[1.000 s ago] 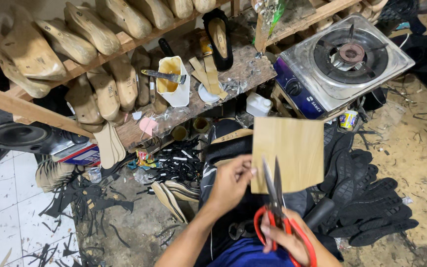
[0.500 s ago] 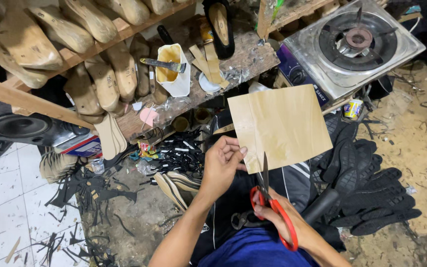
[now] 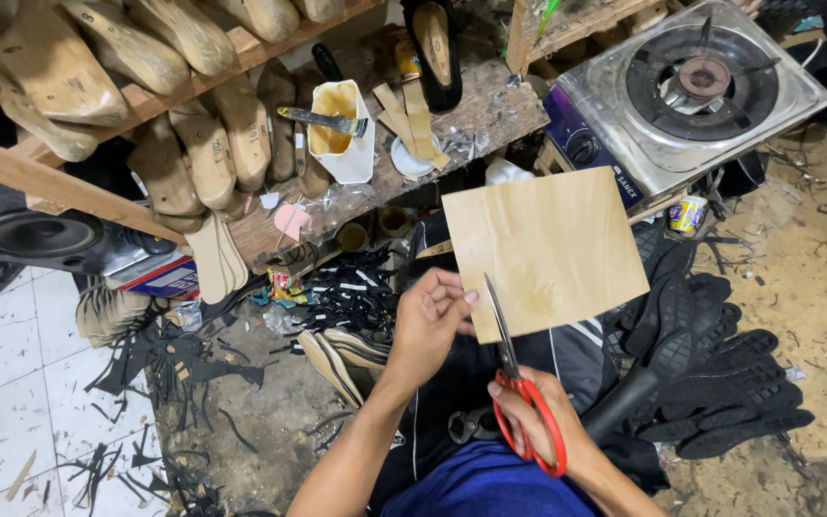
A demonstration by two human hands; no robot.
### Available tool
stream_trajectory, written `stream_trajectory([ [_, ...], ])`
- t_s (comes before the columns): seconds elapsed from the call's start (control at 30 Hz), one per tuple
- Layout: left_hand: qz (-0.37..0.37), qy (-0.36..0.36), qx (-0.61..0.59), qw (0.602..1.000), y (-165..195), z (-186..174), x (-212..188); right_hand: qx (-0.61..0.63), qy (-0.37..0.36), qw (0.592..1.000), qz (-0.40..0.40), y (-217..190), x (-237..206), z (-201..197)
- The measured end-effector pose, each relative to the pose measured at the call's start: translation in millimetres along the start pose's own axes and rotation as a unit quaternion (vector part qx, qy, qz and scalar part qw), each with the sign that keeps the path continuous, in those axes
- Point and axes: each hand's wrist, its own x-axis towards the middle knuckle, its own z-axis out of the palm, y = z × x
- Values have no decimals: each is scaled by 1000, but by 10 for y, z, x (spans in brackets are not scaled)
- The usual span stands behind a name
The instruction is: The person sits on the floor holding a black shoe upper on their lap and repeatedly hammers it with a hammer, turning the shoe to work different areas. They then pick up a flat cardboard sheet and cut it with red-handled scissors.
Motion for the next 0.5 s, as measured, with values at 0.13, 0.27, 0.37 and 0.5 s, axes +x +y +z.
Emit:
stream_trajectory([
  [0.13,-9,-21,-20,1000,-21,59,-97,58,-32,997,-47,-62,90,-18],
  [0.27,-25,-46,-13,999,70,63,-139,88,-5,996,-5,-59,131,4],
  [0.37,-60,-36,-9,998,145,14,-28,72,8,997,3,-51,119,29],
  [0.5,4,29,9,1000,114,-34,208,68,-9,997,22,-151,27,-28],
])
